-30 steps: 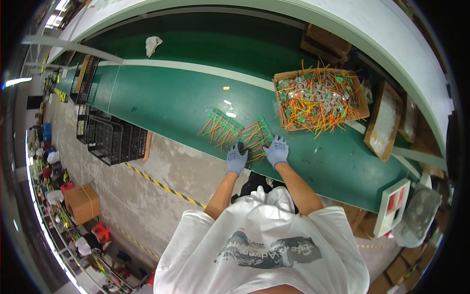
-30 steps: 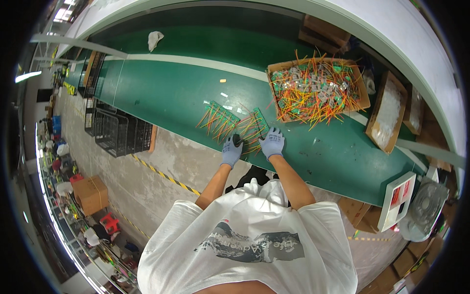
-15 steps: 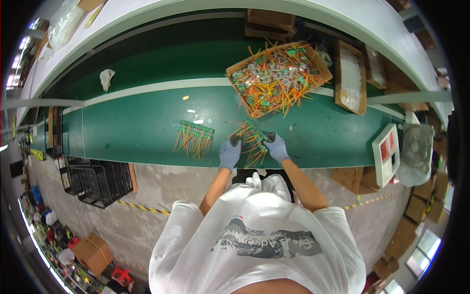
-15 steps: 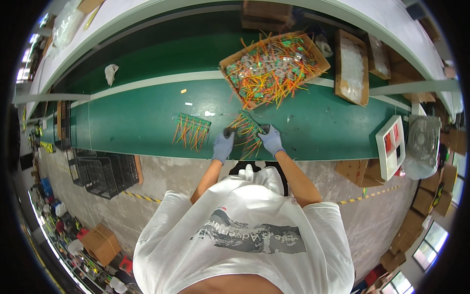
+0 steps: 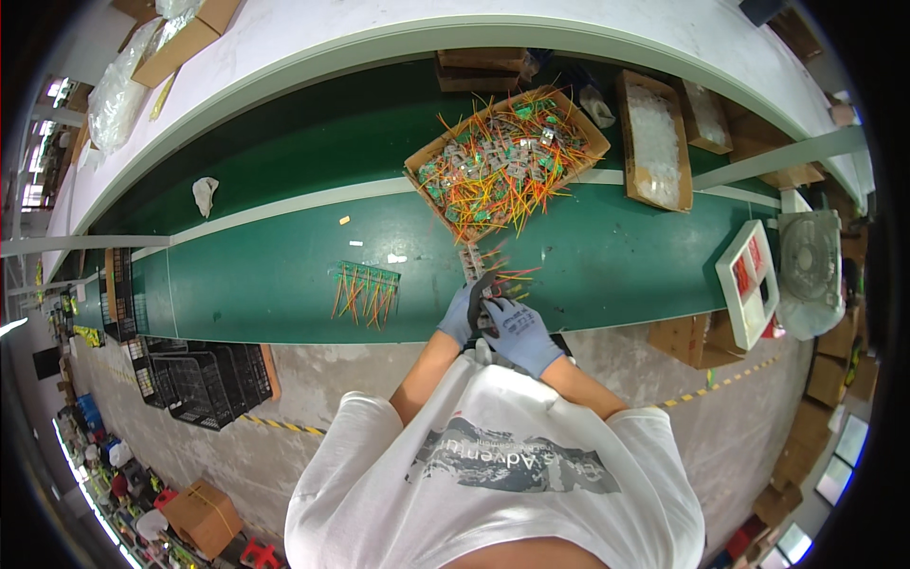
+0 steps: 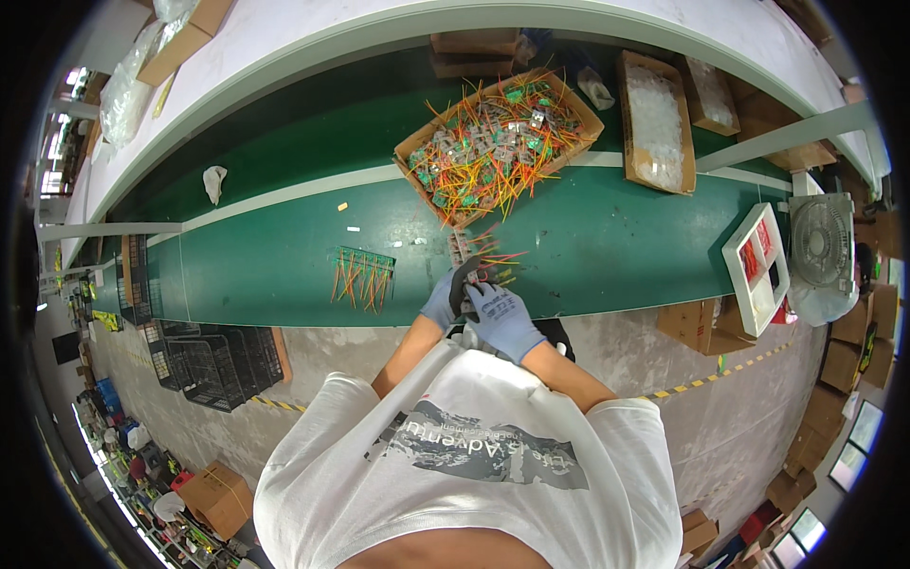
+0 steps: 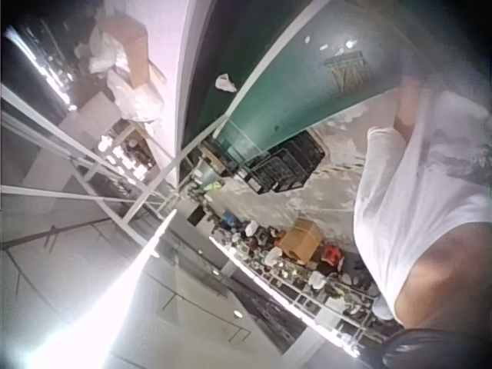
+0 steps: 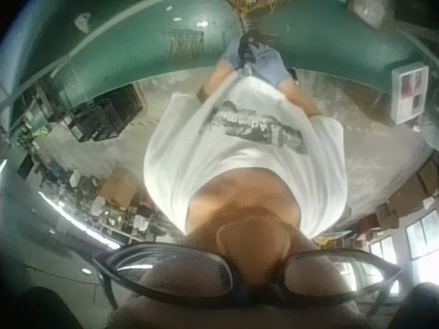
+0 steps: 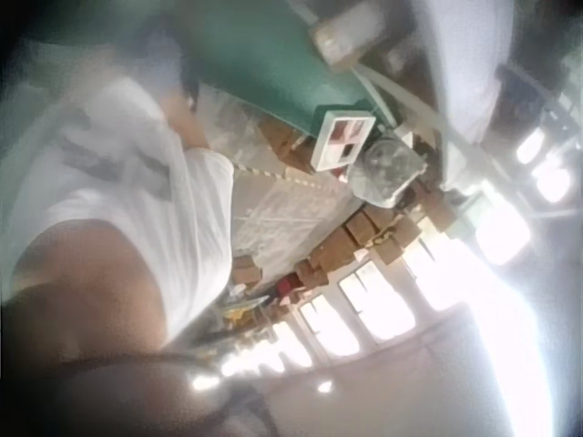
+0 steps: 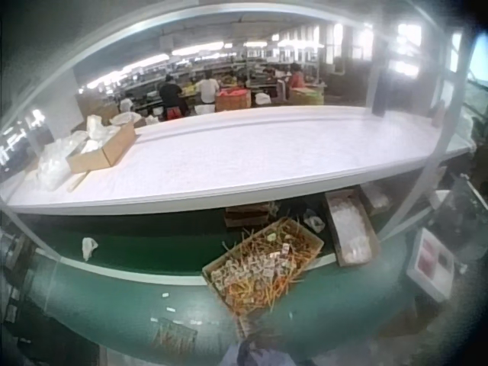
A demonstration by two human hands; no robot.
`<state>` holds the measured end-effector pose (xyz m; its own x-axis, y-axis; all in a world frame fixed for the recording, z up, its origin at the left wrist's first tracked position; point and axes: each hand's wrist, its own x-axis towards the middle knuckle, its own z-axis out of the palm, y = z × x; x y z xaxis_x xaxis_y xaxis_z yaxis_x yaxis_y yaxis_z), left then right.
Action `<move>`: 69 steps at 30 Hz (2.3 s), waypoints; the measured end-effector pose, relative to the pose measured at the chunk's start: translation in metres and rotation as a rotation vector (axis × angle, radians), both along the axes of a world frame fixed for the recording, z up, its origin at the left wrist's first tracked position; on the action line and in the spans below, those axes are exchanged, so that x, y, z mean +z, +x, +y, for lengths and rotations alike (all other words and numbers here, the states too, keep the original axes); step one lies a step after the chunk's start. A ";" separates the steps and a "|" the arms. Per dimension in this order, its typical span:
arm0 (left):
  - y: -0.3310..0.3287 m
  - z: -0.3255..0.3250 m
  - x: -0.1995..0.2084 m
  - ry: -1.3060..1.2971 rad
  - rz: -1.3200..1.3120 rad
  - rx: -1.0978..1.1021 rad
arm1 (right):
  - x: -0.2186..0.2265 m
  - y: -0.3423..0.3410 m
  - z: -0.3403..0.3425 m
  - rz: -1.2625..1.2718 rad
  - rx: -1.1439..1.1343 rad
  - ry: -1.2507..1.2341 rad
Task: Sorting wired circuit boards from a larger collection and placing them into a specific tray/box on an assembly line.
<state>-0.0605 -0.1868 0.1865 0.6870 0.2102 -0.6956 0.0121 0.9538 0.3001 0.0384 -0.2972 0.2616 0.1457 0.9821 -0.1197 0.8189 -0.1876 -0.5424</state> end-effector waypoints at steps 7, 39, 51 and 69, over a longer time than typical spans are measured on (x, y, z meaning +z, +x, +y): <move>-0.045 0.041 0.041 0.672 0.008 -0.717 | 0.069 0.075 0.034 0.288 -0.241 0.126; 0.169 0.102 0.114 1.839 0.598 -0.681 | 0.003 0.293 0.174 -0.388 -0.500 -0.143; 0.157 0.095 0.125 2.457 0.666 -0.511 | 0.007 0.194 0.147 -0.213 -0.103 0.212; 0.132 0.112 0.132 1.852 0.696 -0.536 | 0.018 0.255 0.189 -0.189 -0.582 -0.013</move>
